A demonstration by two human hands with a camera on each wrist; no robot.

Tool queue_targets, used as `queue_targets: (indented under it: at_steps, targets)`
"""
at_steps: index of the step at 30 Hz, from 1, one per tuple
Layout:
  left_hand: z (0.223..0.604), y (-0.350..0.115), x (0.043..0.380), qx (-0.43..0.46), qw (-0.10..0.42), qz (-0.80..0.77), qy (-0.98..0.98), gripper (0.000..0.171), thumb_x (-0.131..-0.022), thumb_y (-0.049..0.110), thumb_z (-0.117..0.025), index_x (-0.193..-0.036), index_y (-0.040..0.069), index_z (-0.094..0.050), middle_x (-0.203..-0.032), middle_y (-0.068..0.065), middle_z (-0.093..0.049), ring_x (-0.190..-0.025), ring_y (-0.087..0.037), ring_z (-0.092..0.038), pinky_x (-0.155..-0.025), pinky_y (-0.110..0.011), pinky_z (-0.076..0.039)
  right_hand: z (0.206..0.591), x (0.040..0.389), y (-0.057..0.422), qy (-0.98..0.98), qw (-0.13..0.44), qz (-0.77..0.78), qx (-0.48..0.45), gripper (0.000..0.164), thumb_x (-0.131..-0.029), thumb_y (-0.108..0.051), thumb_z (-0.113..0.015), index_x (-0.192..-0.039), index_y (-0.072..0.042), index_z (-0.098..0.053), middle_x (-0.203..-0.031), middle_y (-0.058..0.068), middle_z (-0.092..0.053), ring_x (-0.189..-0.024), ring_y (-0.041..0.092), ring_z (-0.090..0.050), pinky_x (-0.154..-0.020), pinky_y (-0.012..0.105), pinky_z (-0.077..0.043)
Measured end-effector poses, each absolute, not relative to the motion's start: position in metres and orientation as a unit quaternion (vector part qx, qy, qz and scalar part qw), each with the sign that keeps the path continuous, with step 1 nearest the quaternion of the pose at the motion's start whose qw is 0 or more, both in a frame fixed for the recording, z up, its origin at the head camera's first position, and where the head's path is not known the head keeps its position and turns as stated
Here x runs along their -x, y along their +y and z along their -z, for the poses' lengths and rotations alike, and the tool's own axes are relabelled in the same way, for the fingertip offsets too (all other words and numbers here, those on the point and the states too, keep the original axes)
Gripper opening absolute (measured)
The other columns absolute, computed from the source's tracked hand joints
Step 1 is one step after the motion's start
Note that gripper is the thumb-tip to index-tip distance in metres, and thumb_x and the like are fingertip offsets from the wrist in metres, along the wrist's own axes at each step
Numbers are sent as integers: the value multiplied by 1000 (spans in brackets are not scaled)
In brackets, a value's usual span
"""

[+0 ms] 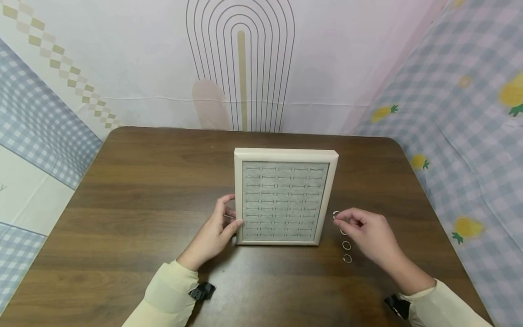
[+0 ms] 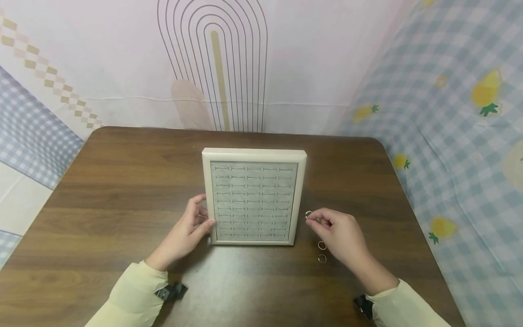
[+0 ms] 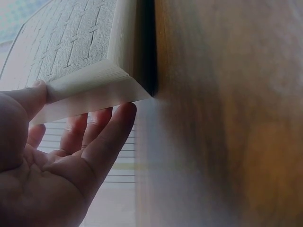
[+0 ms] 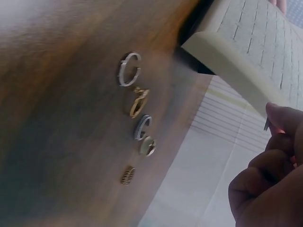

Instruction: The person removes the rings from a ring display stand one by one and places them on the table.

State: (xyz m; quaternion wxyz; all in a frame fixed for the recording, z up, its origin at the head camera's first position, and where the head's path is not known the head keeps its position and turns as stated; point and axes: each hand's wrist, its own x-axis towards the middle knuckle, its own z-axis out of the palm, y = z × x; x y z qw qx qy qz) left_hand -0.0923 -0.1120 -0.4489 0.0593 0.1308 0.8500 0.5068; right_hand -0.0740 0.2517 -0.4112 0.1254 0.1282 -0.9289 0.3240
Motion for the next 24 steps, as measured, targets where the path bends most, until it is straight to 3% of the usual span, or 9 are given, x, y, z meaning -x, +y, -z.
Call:
queue_targets:
  at_steps: [12,24]
  targets:
    - [449,-112,94,-136,52,-501,853,61,-99,11,-64,-148,15,-28,-105,-10,-60,-97,-23,-67,-82,-42,-55,429,71,279,-952,55,-301,-33,6,-88,-18,-79,-89,-14,-75,-56,-7,-42,-48,5,-36,-46,26,-32]
    - [450,-112,94,-133,60,-504,851,61,-99,11,-64,-148,15,-28,-105,-12,-60,-98,-25,-67,-84,-44,-55,445,68,300,-968,-38,-247,3,6,-91,-20,-74,-88,-15,-74,-65,-8,-58,-59,10,-47,-54,28,-38]
